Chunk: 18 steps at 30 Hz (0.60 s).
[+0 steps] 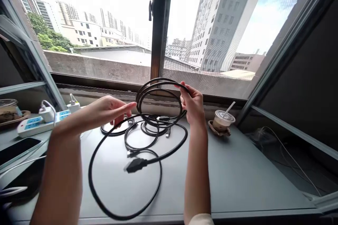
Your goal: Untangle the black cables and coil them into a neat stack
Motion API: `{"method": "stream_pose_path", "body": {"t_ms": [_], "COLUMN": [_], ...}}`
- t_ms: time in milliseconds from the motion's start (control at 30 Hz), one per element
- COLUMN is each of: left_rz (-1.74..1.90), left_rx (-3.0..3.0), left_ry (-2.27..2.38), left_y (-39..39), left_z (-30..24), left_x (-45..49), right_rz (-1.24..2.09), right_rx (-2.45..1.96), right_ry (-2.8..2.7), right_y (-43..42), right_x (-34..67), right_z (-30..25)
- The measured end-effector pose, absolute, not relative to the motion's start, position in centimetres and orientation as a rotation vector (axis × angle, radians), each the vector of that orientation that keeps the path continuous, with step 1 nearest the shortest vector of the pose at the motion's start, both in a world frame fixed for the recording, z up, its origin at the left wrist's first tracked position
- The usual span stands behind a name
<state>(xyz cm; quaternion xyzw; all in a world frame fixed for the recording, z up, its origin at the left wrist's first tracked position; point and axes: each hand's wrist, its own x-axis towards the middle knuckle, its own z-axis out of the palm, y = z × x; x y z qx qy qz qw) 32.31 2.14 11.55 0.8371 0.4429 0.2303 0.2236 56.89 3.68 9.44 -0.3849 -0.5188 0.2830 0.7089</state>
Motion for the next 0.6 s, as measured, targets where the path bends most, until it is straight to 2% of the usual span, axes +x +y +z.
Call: {"method": "stream_pose_path", "body": {"t_ms": [167,433,600], "left_rz": [0.937,0.936,1.262], "left_rx": [2.289,2.250,2.098], "left_ry": [1.419,0.782,0.708], "left_y": [2.8,3.7,2.8], "left_z": [10.9,10.7,11.4], "left_x": [33.6,34.4,34.0], "right_rz": [0.559,0.487,0.586], "right_rx": [-0.781,-0.697,-0.795], "right_ry": [-1.016,-0.916,-1.097], "right_y": [3.8,4.3,5.5], "right_x": [56.4,54.3,54.0], "right_z": [9.7,9.2,8.4]}}
